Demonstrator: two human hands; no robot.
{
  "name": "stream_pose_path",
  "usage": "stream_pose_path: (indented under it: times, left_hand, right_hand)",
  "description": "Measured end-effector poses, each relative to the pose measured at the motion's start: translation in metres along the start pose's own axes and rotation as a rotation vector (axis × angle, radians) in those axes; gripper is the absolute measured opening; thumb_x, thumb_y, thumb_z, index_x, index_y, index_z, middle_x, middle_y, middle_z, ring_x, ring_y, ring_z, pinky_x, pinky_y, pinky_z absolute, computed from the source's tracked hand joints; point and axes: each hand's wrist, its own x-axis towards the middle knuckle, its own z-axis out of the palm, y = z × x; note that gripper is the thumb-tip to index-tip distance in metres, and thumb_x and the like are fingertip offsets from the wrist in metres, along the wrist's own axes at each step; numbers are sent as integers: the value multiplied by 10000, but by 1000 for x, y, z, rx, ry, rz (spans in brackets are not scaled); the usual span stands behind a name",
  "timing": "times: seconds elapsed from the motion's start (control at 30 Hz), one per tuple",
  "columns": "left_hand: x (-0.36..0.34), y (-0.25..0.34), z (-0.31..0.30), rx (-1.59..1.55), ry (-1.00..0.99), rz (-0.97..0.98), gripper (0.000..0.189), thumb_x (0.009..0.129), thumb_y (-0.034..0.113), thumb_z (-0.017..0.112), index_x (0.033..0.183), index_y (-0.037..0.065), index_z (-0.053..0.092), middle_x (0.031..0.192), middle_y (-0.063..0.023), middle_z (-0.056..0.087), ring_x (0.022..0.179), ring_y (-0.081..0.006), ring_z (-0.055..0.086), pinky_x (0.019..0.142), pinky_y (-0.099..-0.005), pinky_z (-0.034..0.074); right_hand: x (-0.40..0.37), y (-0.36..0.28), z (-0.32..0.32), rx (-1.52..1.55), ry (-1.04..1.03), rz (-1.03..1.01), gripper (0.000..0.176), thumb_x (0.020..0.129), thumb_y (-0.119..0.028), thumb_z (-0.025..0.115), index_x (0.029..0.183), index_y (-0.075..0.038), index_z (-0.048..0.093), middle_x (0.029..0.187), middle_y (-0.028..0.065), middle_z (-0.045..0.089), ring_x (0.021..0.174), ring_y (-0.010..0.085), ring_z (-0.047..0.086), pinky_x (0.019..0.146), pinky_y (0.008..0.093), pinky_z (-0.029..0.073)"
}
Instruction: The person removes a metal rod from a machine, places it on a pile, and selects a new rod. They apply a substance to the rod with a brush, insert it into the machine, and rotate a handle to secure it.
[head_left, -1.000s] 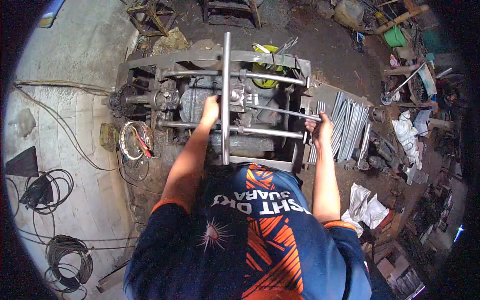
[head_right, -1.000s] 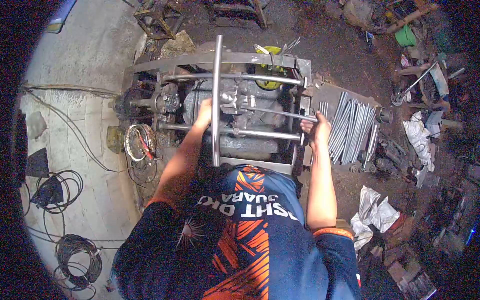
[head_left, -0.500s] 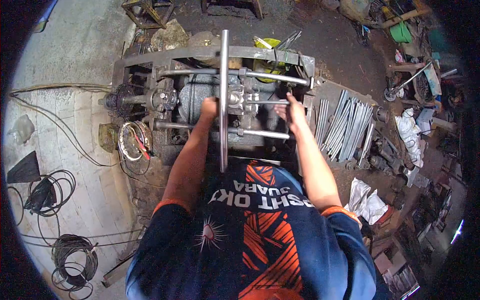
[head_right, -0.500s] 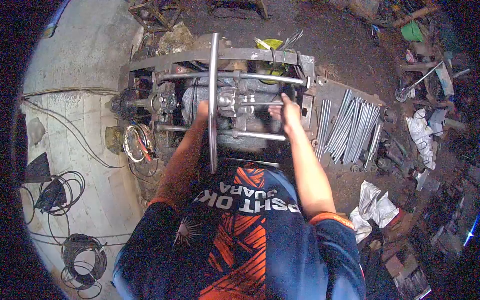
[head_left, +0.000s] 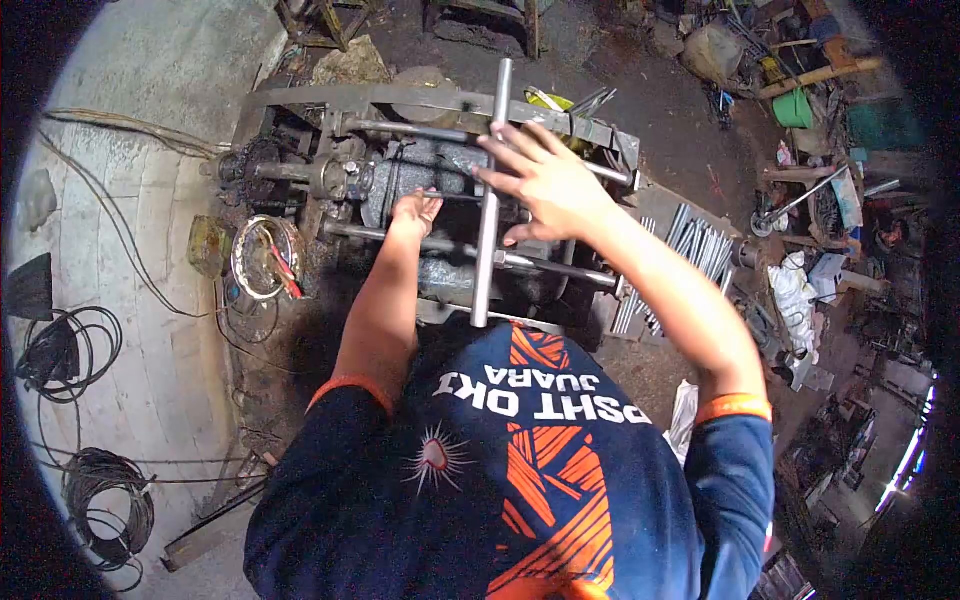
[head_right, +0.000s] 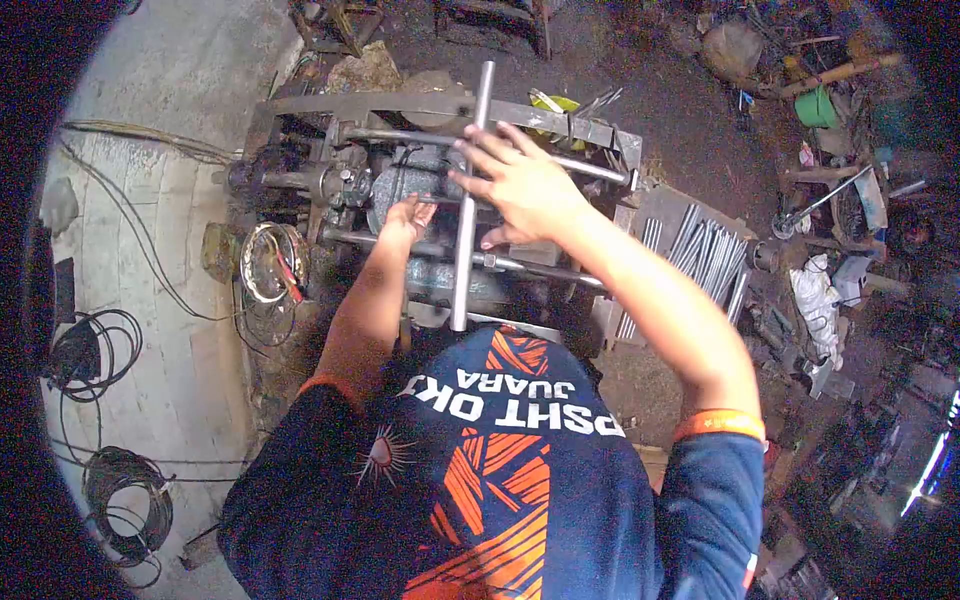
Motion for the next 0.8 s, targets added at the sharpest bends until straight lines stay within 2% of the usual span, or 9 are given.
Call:
stream_pose_path:
  times: [0.23, 0.3, 0.33, 0.37, 0.43, 0.5, 0.57, 0.63, 0.8]
  left_hand:
    - [7, 6, -6, -117, -72, -38, 186, 996, 205, 429, 1122, 84, 493, 966, -132, 607, 802, -261, 614, 722, -378, 568]
    - [10, 10, -8, -129, -120, -54, 167, 998, 193, 420, 1132, 111, 477, 966, -122, 617, 829, -270, 624, 695, -394, 567]
    - [5, 11, -6, -125, -123, -39, 141, 988, 185, 447, 1113, 137, 492, 994, -114, 627, 888, -271, 634, 662, -400, 565]
    - [40, 0, -32, -223, -478, 29, 134, 973, 200, 493, 1093, 142, 511, 1035, -90, 633, 954, -257, 632, 732, -395, 550]
    - [-6, 9, -2, -73, -258, 161, 147, 952, 213, 544, 1053, 108, 530, 1054, -76, 636, 981, -248, 627, 834, -397, 514]
    - [-27, 12, 6, 17, -280, 256, 163, 945, 209, 557, 1024, 68, 536, 1038, -56, 628, 1001, -241, 620, 882, -392, 486]
    - [29, 0, -12, -106, -539, 288, 143, 954, 185, 536, 1035, 67, 528, 1008, -69, 627, 988, -251, 624, 889, -415, 491]
    - [-21, 12, 9, -51, -217, 192, 130, 973, 148, 487, 1060, 53, 509, 1009, -107, 620, 956, -284, 629, 887, -432, 514]
    - [14, 11, 4, 52, -86, 69, 169, 993, 210, 448, 1084, 80, 506, 1005, -99, 619, 944, -270, 635, 852, -392, 530]
  right_hand:
    - [38, 14, 12, -96, -331, -79, 696, 653, -579, 672, 1067, -24, 600, 1225, 194, 542, 1262, 332, 435, 1106, 480, 274]
    - [33, 6, 9, -191, -250, -103, 654, 702, -618, 632, 953, -14, 645, 1043, 193, 632, 1094, 351, 573, 988, 469, 416]
    - [30, -6, 5, -134, -346, 151, 649, 738, -641, 593, 890, -13, 658, 948, 189, 651, 983, 350, 613, 904, 459, 463]
    - [26, -16, 2, -75, -435, 411, 664, 774, -664, 555, 827, -12, 670, 854, 185, 671, 872, 349, 652, 821, 450, 511]
    - [14, -22, 16, 45, -262, 796, 699, 874, -649, 442, 823, 8, 678, 711, 194, 670, 612, 284, 669, 557, 386, 538]
    - [-3, 6, -5, 1143, -788, 1109, 629, 936, -546, 428, 886, 31, 674, 695, 173, 680, 533, 226, 665, 423, 313, 505]
    - [-12, -16, -54, 1360, -728, 909, 546, 972, -440, 422, 908, 47, 660, 701, 158, 687, 468, 170, 638, 355, 242, 468]
    - [-22, -20, -66, 1510, -452, 969, 474, 968, -389, 459, 928, 42, 652, 696, 150, 687, 424, 150, 611, 353, 215, 459]
    - [-39, -23, -74, 1442, -158, 986, 390, 931, -381, 555, 960, 1, 634, 752, 99, 689, 513, 123, 609, 439, 222, 454]
